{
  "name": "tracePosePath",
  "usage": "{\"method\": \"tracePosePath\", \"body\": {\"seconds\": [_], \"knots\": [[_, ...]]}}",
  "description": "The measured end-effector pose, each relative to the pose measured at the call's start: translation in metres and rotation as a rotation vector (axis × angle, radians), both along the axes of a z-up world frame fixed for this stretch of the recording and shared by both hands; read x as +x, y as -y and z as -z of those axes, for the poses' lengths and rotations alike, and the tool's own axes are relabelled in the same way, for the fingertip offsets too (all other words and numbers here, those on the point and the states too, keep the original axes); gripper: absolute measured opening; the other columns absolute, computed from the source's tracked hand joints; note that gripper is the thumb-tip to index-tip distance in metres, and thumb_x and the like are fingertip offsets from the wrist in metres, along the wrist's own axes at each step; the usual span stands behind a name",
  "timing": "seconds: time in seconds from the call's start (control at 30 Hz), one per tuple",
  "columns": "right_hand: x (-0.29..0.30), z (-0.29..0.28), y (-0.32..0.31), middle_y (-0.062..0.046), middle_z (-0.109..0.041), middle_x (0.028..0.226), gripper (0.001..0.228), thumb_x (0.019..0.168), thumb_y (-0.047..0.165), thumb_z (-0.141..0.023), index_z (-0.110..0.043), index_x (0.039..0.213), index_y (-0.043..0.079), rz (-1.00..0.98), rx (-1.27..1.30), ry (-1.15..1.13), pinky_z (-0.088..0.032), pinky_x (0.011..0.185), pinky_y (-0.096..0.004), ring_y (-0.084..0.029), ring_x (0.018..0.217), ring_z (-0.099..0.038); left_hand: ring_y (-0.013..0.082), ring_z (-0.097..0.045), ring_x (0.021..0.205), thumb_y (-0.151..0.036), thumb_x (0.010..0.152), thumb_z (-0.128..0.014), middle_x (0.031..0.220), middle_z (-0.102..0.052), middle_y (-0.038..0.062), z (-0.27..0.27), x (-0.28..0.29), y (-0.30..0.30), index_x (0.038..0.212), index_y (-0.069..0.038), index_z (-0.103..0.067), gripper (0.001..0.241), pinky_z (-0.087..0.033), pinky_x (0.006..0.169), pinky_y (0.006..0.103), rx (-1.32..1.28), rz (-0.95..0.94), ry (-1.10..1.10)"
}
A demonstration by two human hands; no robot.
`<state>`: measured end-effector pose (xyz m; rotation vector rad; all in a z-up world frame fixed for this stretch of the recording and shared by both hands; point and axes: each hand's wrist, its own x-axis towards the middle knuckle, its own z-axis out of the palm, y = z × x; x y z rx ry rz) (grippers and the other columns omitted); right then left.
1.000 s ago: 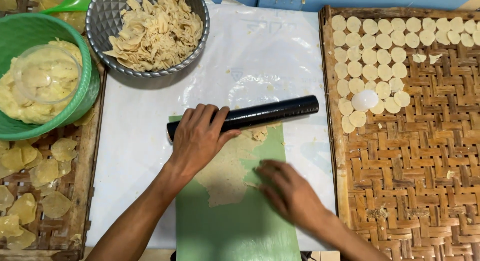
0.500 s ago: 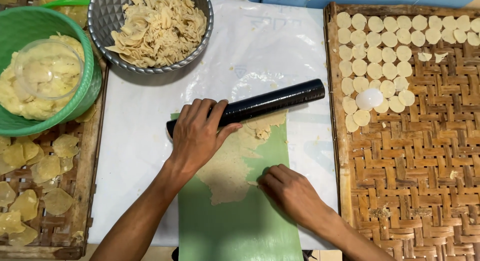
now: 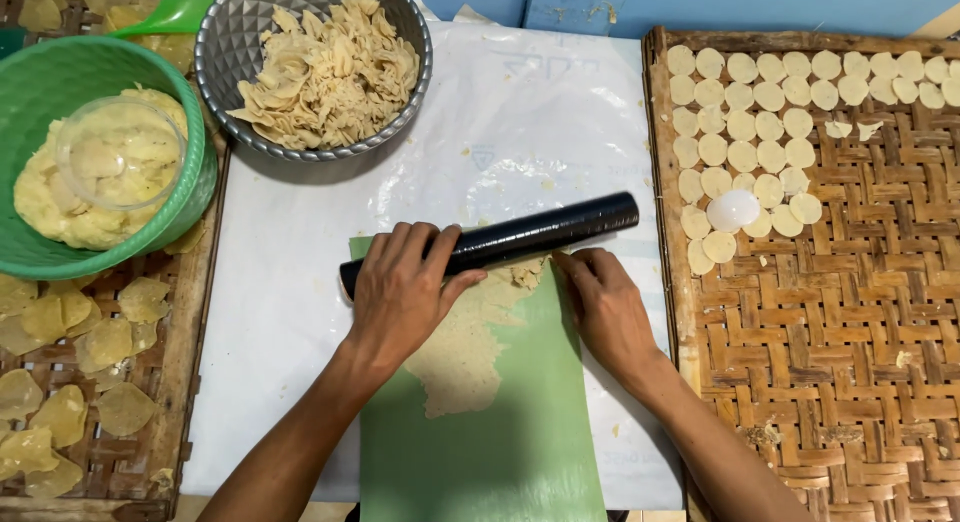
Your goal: Flattening small pieces of dough using a rolling pin on a leaf to prepare traditional snacks.
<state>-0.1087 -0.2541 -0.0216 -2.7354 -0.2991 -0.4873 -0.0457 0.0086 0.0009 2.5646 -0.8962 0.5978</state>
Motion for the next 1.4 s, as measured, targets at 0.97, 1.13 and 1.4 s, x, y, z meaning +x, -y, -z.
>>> {"method": "tracePosePath", "body": {"seconds": [0.97,1.13,1.4], "knots": [[0.007,-0.014,-0.005,-0.013,-0.068,0.109,0.023,0.095,0.012,-0.071,-0.071,0.117,0.006,0.030,0.218,-0.023,-0.061,0.080,-0.043,-0.034,0.096,-0.072,0.0298,-0.063,0.094,-0.046,0.095,-0.069,0.095,-0.063,0.011,0.014,0.033,0.007,0.124,-0.009,-0.070,0.047,-0.050,0.083,0.0427,-0.027,0.011,-0.048],[0.019,0.000,0.000,-0.006,-0.065,0.090,0.010,0.097,0.019,-0.070,-0.075,0.102,0.012,0.050,0.046,-0.065,-0.059,0.071,-0.038,-0.026,0.082,-0.070,0.0299,-0.063,0.093,-0.045,0.094,-0.071,0.095,-0.064,0.012,0.012,0.037,0.010,0.124,-0.008,-0.070,0.047,-0.050,0.082,0.0433,-0.042,0.019,-0.055],[0.033,-0.006,-0.003,-0.012,-0.074,0.085,0.010,0.098,0.007,-0.068,-0.070,0.107,0.004,0.113,0.519,-0.096,-0.059,0.074,-0.040,-0.029,0.082,-0.076,0.0300,-0.062,0.094,-0.046,0.095,-0.070,0.096,-0.063,0.011,0.014,0.038,0.008,0.124,-0.009,-0.070,0.047,-0.050,0.083,0.0434,-0.045,0.018,-0.064]]}}
